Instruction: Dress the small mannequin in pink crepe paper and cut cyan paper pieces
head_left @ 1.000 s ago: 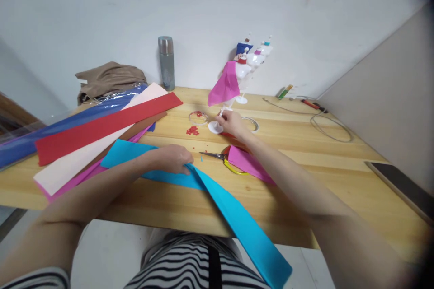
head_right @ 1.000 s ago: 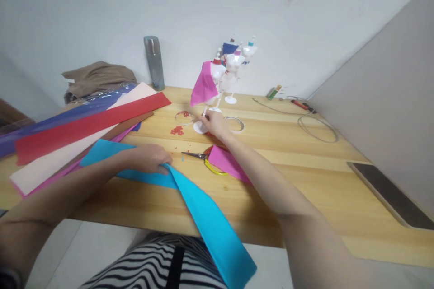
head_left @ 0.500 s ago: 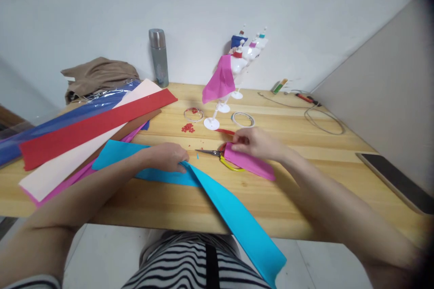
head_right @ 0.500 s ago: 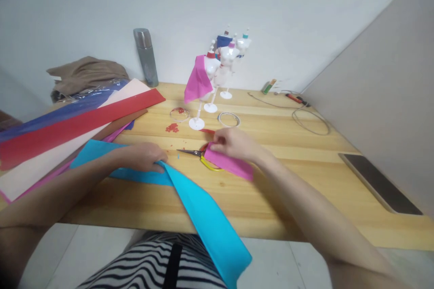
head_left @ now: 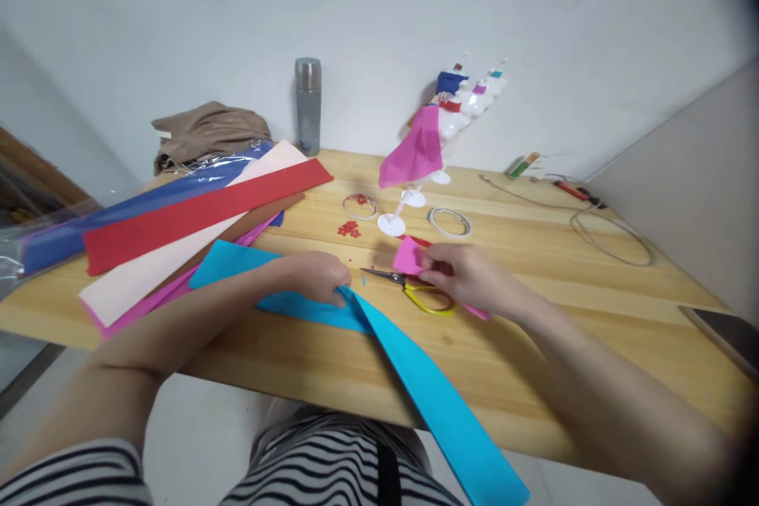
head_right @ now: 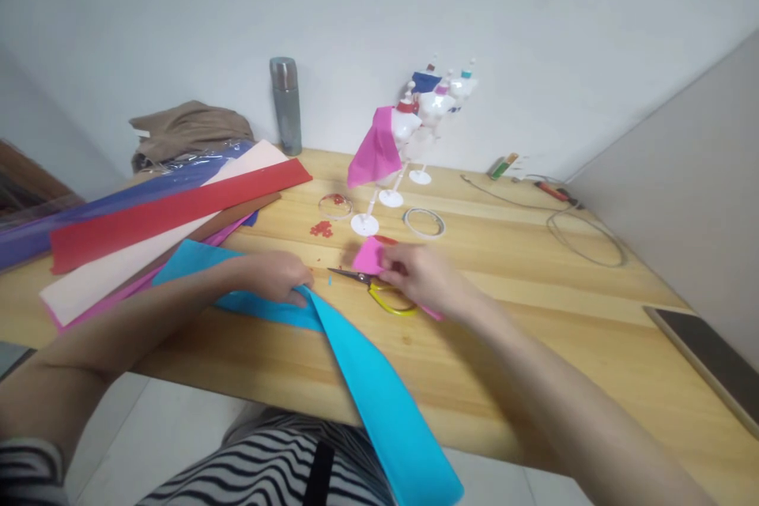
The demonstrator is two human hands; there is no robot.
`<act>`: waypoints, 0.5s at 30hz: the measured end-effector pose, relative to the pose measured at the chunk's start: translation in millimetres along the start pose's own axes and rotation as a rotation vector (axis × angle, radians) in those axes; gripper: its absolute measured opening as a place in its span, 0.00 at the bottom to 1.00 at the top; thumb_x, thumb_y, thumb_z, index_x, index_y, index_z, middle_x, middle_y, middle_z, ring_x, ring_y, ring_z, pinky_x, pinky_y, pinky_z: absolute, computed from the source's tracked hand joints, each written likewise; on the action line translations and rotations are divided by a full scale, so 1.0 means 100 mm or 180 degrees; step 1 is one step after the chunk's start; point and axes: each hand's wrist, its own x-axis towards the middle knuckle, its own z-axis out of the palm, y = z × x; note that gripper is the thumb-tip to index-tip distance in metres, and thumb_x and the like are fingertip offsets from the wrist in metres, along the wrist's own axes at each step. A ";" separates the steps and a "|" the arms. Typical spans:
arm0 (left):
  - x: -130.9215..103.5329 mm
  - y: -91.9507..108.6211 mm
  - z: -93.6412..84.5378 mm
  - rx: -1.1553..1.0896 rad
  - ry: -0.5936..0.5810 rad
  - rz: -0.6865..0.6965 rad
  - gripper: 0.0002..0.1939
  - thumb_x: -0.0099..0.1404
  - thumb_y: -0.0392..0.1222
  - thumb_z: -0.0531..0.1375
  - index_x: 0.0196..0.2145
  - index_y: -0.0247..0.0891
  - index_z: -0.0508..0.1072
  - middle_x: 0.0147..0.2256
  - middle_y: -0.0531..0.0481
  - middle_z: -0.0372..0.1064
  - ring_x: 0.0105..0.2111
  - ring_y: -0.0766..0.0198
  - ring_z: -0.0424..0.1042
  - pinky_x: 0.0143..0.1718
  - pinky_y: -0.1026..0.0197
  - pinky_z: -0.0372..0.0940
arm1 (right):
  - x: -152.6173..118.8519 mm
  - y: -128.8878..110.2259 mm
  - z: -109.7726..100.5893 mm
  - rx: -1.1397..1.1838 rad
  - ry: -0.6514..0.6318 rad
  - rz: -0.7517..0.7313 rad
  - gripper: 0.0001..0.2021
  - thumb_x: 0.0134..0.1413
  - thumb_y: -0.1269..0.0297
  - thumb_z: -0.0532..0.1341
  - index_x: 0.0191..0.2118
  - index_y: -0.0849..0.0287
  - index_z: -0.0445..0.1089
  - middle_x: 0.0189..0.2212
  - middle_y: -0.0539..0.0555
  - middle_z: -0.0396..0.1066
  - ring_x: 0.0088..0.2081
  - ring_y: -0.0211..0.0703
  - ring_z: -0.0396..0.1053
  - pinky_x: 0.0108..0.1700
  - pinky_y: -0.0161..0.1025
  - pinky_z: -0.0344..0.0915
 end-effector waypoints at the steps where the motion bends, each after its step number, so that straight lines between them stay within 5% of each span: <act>1: 0.01 0.00 0.01 0.0020 0.0019 0.0034 0.12 0.70 0.44 0.63 0.44 0.33 0.81 0.43 0.40 0.81 0.40 0.54 0.78 0.34 0.59 0.62 | 0.13 -0.12 0.03 -0.0041 0.0126 -0.0055 0.13 0.58 0.63 0.62 0.24 0.54 0.61 0.23 0.53 0.68 0.25 0.43 0.63 0.30 0.44 0.58; 6: 0.01 -0.01 0.04 0.0013 0.0194 0.0057 0.13 0.70 0.45 0.62 0.42 0.33 0.82 0.42 0.40 0.81 0.40 0.52 0.78 0.35 0.58 0.64 | 1.07 -0.68 0.27 -0.0241 0.0419 -0.0412 0.11 0.57 0.73 0.61 0.25 0.57 0.64 0.25 0.51 0.69 0.31 0.41 0.66 0.35 0.39 0.57; 10: 0.00 -0.04 0.07 -0.0151 0.0242 0.0019 0.14 0.69 0.45 0.62 0.42 0.32 0.81 0.42 0.39 0.81 0.39 0.51 0.78 0.33 0.58 0.62 | 1.73 -0.85 0.42 -0.0018 0.0461 -0.0383 0.08 0.61 0.73 0.60 0.31 0.59 0.73 0.34 0.53 0.76 0.37 0.41 0.71 0.41 0.36 0.63; 15: 0.01 -0.09 0.11 -0.0226 0.0322 0.0056 0.14 0.69 0.47 0.61 0.41 0.34 0.81 0.41 0.40 0.81 0.40 0.52 0.79 0.34 0.59 0.64 | 1.78 -0.70 0.37 0.0335 0.0442 -0.0423 0.10 0.60 0.74 0.61 0.43 0.57 0.78 0.43 0.54 0.80 0.38 0.42 0.74 0.41 0.37 0.66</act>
